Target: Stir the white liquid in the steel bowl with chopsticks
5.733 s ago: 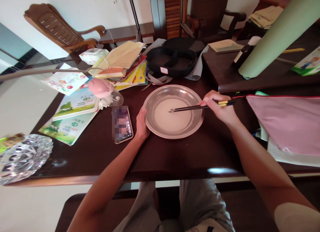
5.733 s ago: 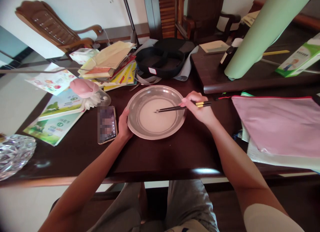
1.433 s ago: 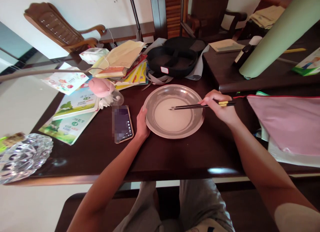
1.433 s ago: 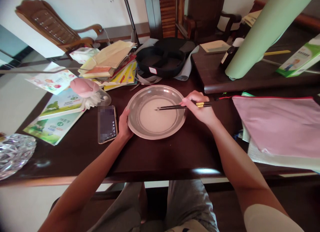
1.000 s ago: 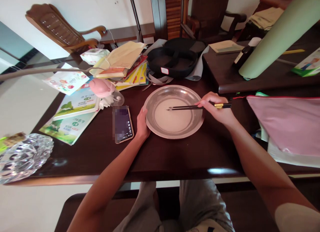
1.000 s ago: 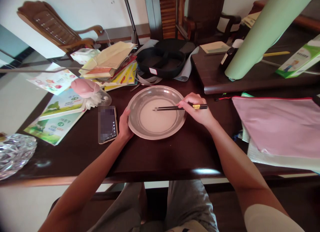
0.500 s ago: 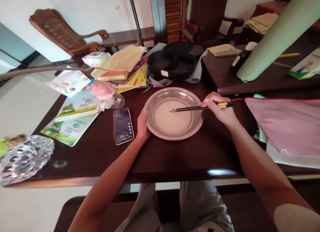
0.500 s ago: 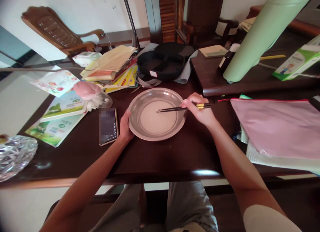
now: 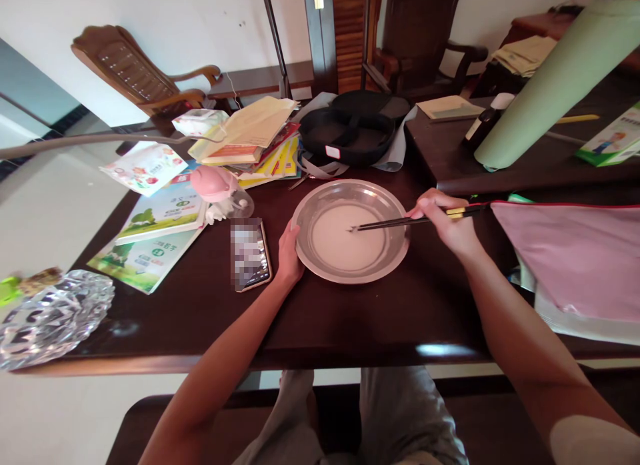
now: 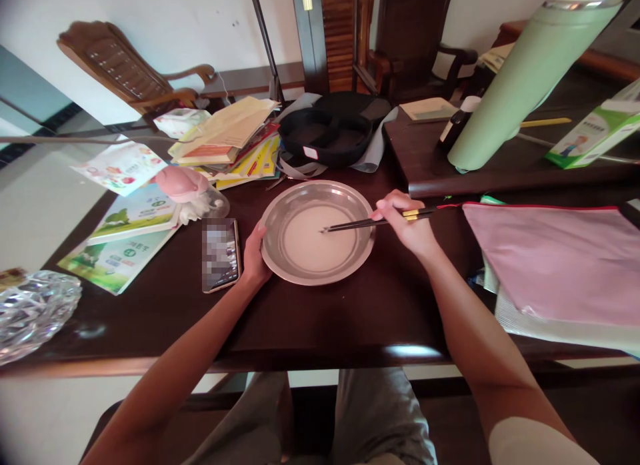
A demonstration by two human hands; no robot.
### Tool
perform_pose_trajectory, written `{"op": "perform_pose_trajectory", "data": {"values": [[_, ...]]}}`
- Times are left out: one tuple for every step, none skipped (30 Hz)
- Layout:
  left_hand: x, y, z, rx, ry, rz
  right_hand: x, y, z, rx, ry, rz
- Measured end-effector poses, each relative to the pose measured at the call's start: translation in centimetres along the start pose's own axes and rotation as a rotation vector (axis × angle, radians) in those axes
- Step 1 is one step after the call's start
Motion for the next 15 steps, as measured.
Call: {"op": "perform_pose_trajectory", "data": {"values": [[-0.1,0.0,-0.1,0.002,-0.003,0.000,0.1,0.0,-0.4,0.019,-0.030,0.013],[-0.2,0.0,-0.1,0.003,-0.006,-0.001,0.1,0.1,-0.4,0.015,-0.055,0.022],[-0.3,-0.1,-0.2,0.002,-0.005,-0.003,0.0,0.2,-0.1,-0.012,-0.067,0.025],[-0.4,-0.1,-0.2,0.002,-0.001,-0.006,-0.1,0.3,0.5,-0.052,-0.064,0.023],[-0.5,-0.1,-0.3,0.002,0.007,-0.009,-0.3,0.4,1.2,-0.098,-0.048,0.014],[-0.7,-0.2,-0.3,0.002,0.015,-0.011,-0.4,0.4,1.9,-0.139,-0.023,0.001],[-0.7,-0.2,-0.3,0.004,0.022,-0.012,-0.6,0.5,2.5,-0.169,0.004,-0.016],[-0.8,-0.2,-0.4,0.006,0.028,-0.010,-0.7,0.4,2.8,-0.180,0.028,-0.032],[-0.7,-0.2,-0.4,0.009,0.030,-0.008,-0.7,0.3,2.8,-0.174,0.048,-0.041],[-0.7,-0.2,-0.3,0.011,0.031,-0.004,-0.6,0.2,2.5,-0.148,0.061,-0.036],[-0.6,-0.2,-0.3,0.011,0.029,-0.002,-0.5,0.1,1.9,-0.108,0.065,-0.020],[-0.5,-0.2,-0.3,0.010,0.027,-0.002,-0.3,0.0,1.2,-0.060,0.056,0.001],[-0.5,-0.2,-0.2,0.008,0.024,-0.002,-0.1,0.0,0.5,-0.015,0.034,0.021],[-0.5,-0.1,-0.1,0.006,0.020,-0.003,0.0,0.0,0.0,0.019,0.003,0.037],[-0.4,-0.1,-0.1,0.005,0.017,-0.004,0.0,0.1,-0.2,0.033,-0.031,0.046]]}}
Point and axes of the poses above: each hand's wrist, its own y-axis away from the middle knuckle, its own z-axis out of the palm, x = y × z, the point moved 8 cm from there along -y, towards the middle knuckle, and after that the axes turned 6 degrees about z, right-handed, at the moved point
